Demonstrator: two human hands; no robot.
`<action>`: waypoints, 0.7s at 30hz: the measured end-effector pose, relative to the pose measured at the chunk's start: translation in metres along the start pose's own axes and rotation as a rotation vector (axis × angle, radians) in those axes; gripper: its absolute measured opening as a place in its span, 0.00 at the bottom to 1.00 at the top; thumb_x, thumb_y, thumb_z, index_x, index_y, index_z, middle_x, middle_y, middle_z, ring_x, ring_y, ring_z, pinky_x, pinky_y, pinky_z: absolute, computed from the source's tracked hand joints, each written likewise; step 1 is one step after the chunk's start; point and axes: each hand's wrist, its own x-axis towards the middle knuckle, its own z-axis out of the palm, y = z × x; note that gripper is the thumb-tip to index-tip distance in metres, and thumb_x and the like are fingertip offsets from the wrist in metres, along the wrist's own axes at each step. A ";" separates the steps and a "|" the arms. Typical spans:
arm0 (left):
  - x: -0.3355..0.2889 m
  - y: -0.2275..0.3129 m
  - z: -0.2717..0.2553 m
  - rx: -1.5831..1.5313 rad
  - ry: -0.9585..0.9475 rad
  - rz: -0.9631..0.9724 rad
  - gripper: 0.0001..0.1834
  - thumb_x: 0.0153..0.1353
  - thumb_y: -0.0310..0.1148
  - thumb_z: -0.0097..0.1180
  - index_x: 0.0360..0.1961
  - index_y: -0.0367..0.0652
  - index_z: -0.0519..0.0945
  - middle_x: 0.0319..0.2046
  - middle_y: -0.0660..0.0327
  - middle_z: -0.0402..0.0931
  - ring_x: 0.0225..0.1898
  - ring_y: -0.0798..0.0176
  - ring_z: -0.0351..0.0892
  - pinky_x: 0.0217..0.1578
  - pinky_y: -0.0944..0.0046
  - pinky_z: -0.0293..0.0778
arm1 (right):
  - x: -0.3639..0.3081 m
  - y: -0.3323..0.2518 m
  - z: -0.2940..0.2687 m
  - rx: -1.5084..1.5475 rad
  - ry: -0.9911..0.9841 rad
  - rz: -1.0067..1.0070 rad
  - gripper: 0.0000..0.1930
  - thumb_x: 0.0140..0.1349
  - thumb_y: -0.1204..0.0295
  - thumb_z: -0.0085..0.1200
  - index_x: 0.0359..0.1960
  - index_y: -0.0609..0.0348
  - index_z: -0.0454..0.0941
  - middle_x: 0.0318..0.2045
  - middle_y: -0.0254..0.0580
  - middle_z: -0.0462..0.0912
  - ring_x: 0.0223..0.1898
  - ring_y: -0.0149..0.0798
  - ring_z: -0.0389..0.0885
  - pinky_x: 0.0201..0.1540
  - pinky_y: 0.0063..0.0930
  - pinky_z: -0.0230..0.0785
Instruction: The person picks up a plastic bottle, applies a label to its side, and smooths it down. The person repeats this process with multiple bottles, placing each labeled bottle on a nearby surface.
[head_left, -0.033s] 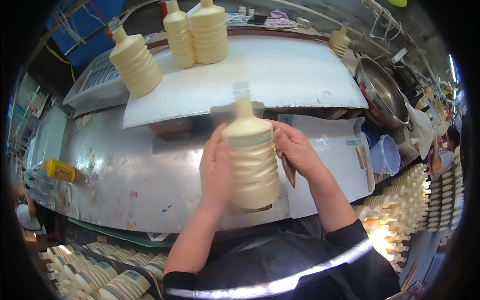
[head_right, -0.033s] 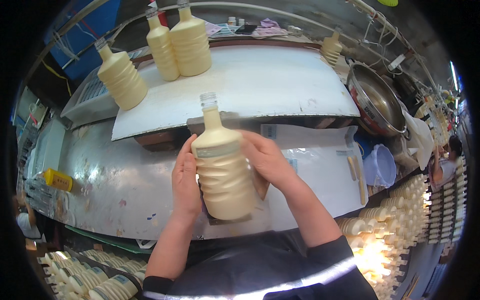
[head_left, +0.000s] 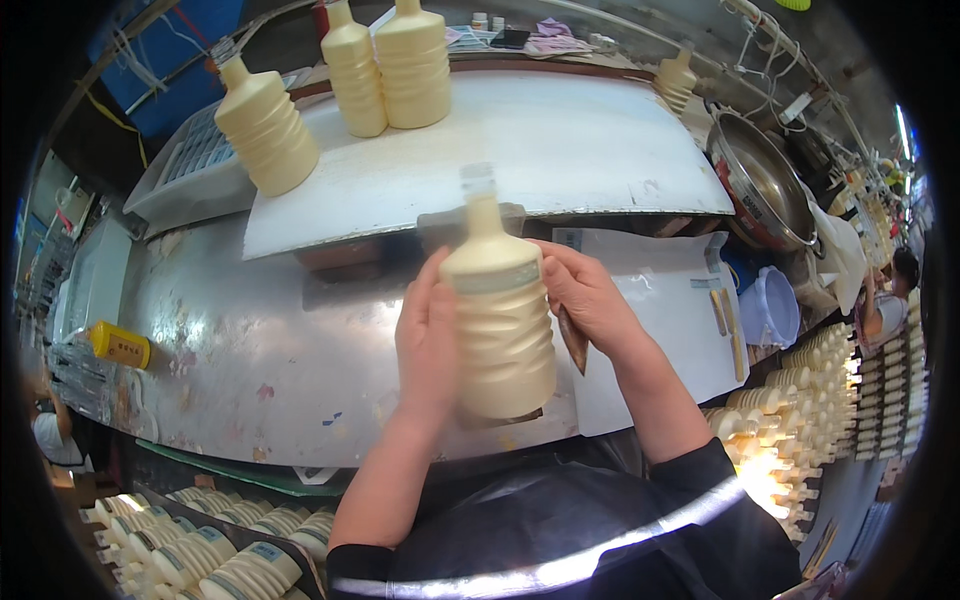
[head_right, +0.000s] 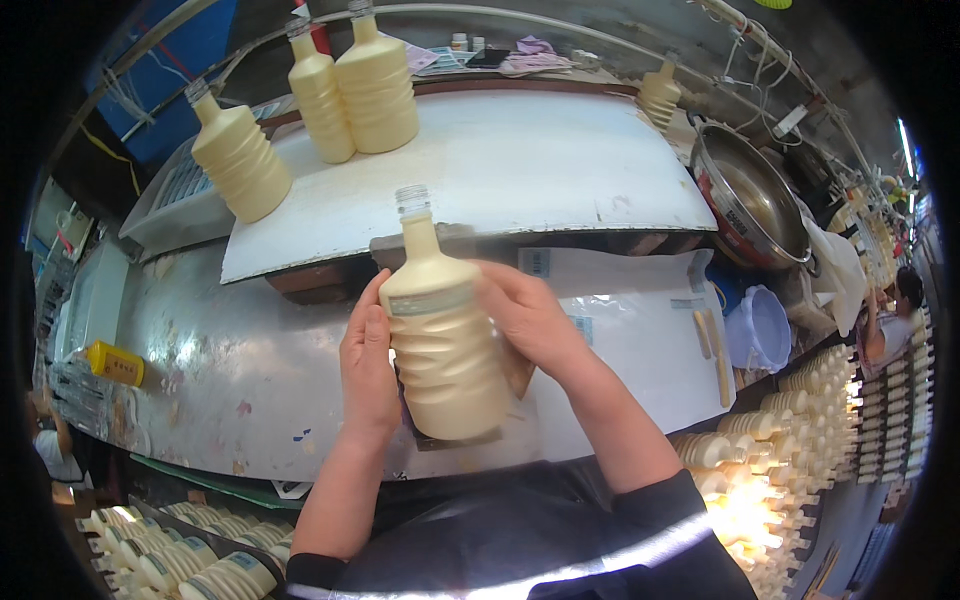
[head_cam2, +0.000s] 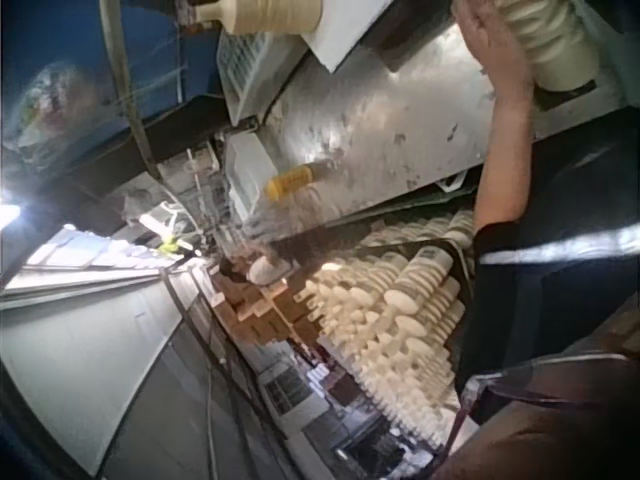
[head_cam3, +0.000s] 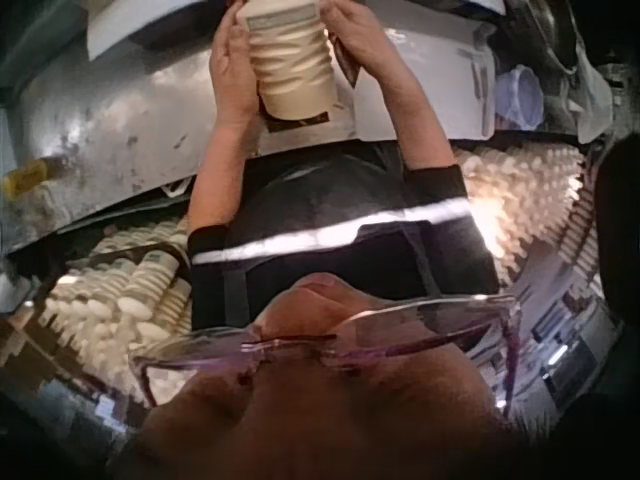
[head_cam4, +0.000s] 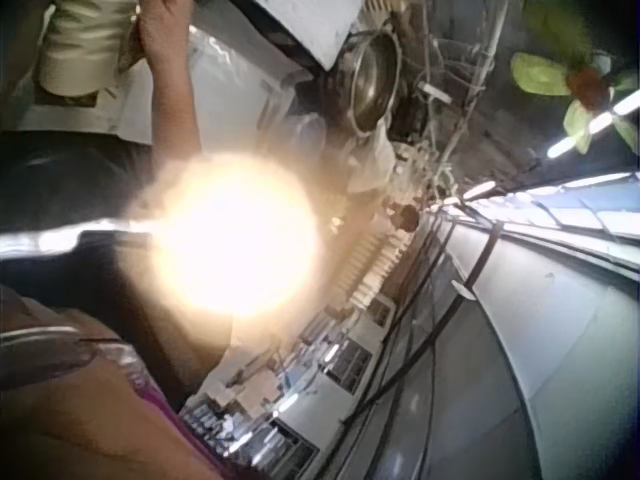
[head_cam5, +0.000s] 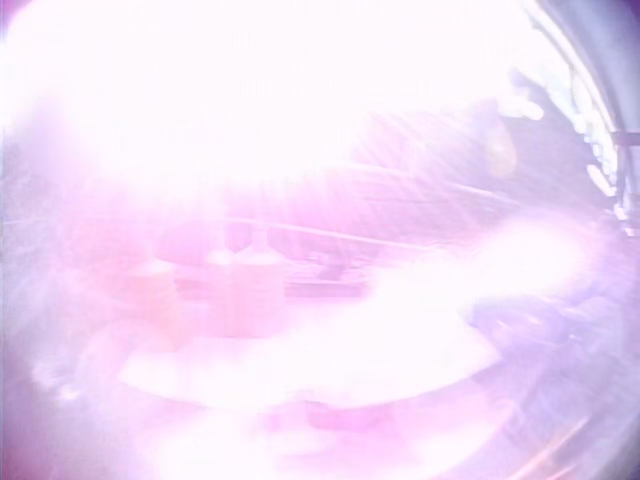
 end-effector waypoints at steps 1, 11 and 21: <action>0.000 0.000 0.002 -0.011 0.001 -0.010 0.24 0.78 0.39 0.48 0.68 0.36 0.73 0.63 0.52 0.74 0.64 0.60 0.72 0.65 0.61 0.65 | -0.001 -0.001 0.000 0.007 0.008 0.007 0.30 0.78 0.49 0.50 0.67 0.63 0.75 0.42 0.26 0.81 0.38 0.17 0.72 0.43 0.13 0.67; 0.002 -0.003 0.008 -0.100 0.027 -0.029 0.27 0.76 0.42 0.56 0.67 0.34 0.73 0.60 0.54 0.76 0.59 0.64 0.75 0.61 0.64 0.70 | 0.003 0.007 0.006 0.048 0.081 0.025 0.24 0.77 0.58 0.54 0.62 0.66 0.78 0.50 0.34 0.85 0.50 0.23 0.78 0.55 0.21 0.72; 0.004 -0.007 0.005 -0.098 0.016 -0.017 0.25 0.77 0.40 0.54 0.67 0.34 0.74 0.60 0.57 0.77 0.59 0.66 0.75 0.61 0.64 0.70 | 0.002 0.005 0.008 0.028 0.091 0.017 0.26 0.78 0.54 0.52 0.63 0.65 0.78 0.49 0.33 0.85 0.48 0.22 0.77 0.52 0.19 0.71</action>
